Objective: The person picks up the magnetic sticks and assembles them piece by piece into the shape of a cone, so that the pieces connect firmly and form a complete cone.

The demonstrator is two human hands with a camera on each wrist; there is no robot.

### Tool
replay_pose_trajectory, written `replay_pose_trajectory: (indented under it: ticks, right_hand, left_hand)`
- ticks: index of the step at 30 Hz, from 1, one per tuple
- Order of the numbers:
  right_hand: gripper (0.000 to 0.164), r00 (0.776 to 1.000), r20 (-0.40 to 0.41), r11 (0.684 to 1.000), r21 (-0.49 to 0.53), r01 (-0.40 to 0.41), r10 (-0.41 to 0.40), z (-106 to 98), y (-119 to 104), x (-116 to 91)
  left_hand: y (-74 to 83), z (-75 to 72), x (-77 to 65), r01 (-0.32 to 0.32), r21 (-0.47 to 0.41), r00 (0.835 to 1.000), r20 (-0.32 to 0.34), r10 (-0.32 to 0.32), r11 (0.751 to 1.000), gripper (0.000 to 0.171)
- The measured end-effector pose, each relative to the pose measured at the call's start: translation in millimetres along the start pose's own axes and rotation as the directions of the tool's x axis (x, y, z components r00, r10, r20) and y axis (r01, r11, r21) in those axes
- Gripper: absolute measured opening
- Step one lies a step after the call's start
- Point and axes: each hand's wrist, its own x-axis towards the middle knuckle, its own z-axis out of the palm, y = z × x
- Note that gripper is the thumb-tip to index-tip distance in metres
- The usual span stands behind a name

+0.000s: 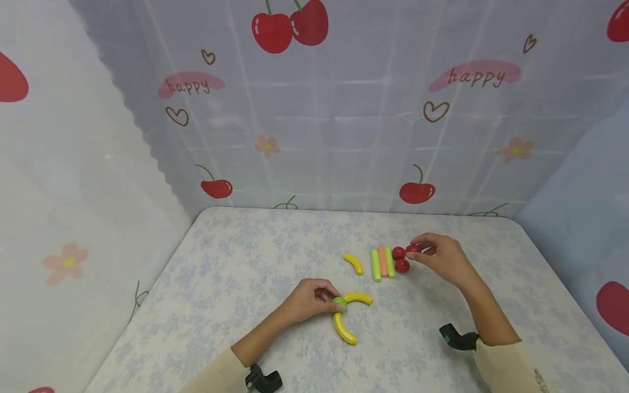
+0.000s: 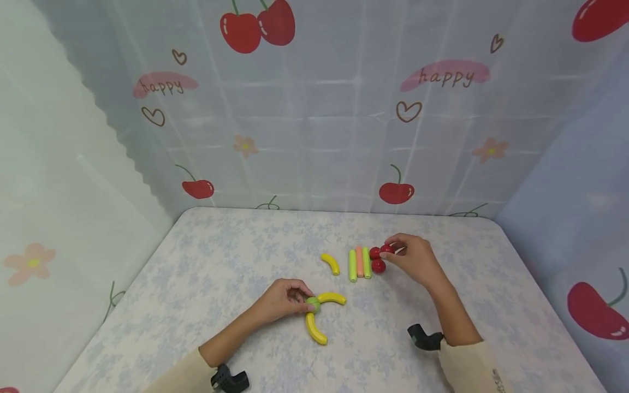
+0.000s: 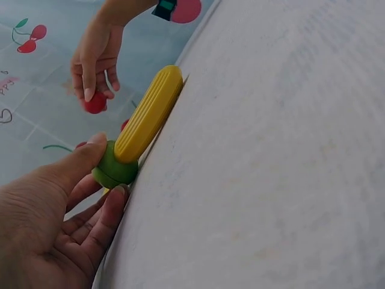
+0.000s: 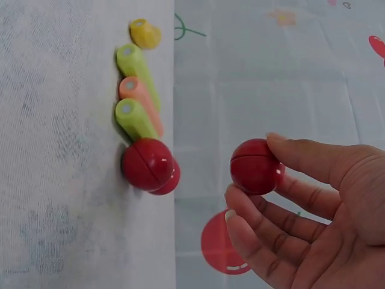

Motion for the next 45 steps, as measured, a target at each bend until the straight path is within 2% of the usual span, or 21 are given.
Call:
replay_pose_trajectory:
  ticks: [4, 10, 14, 17, 23, 26, 30, 34, 39, 42, 45]
  right_hand:
    - [0.035, 1.0, 0.018, 1.0, 0.029, 0.003, -0.004, 2, -11, -3]
    - [0.027, 0.996, 0.088, 0.996, 0.082, 0.016, -0.024, 13, -19, -2]
    - [0.026, 0.989, 0.13, 0.995, 0.086, 0.055, -0.066, 20, -22, -3]
    - [0.025, 0.976, 0.185, 0.992, 0.085, 0.098, -0.112, 27, -23, -4]
    - [0.029, 0.931, 0.324, 0.985, 0.088, 0.148, -0.169, 38, -26, -5]
    - [0.032, 0.916, 0.362, 0.984, 0.098, 0.148, -0.174, 42, -27, -7]
    - [0.03, 0.906, 0.382, 0.982, 0.108, 0.153, -0.183, 48, -25, -8]
    - [0.029, 0.897, 0.395, 0.979, 0.126, 0.159, -0.196, 54, -21, -10]
    - [0.03, 0.884, 0.41, 0.971, 0.164, 0.173, -0.226, 59, -20, -14]
    - [0.029, 0.876, 0.419, 0.968, 0.18, 0.177, -0.238, 62, -20, -16]
    - [0.027, 0.872, 0.426, 0.967, 0.182, 0.179, -0.242, 64, -20, -18]
  left_hand:
    - [0.6, -0.8, 0.3, 0.002, 0.013, 1.0, 0.003, -0.002, 1.0, 0.023]
    - [1.9, -2.6, 0.2, 0.022, 0.026, 1.0, -0.015, -0.022, 0.999, 0.021]
    - [5.4, -4.3, -0.3, 0.042, 0.026, 0.999, -0.014, -0.042, 0.999, 0.021]
    - [9.2, -5.8, -1.0, 0.045, 0.034, 0.999, -0.015, -0.045, 0.998, 0.021]
    - [15.3, -8.9, -2.2, 0.052, 0.055, 0.999, -0.002, -0.052, 0.997, 0.021]
    - [17.3, -12.0, -2.1, 0.071, 0.062, 0.997, 0.019, -0.072, 0.996, 0.022]
    - [22.1, -15.6, 2.8, 0.1, 0.127, 0.995, 0.018, -0.103, 0.987, 0.02]
    - [27.7, -13.8, 15.3, 0.101, 0.267, 0.994, 0.005, -0.106, 0.958, 0.015]
    - [34.5, -6.5, 31.0, 0.085, 0.436, 0.995, 0.009, -0.1, 0.896, 0.017]
    - [37.8, -2.4, 36.3, 0.101, 0.49, 0.992, 0.014, -0.123, 0.866, 0.017]
    - [39.5, 0.2, 39.6, 0.122, 0.498, 0.988, 0.023, -0.153, 0.859, 0.016]
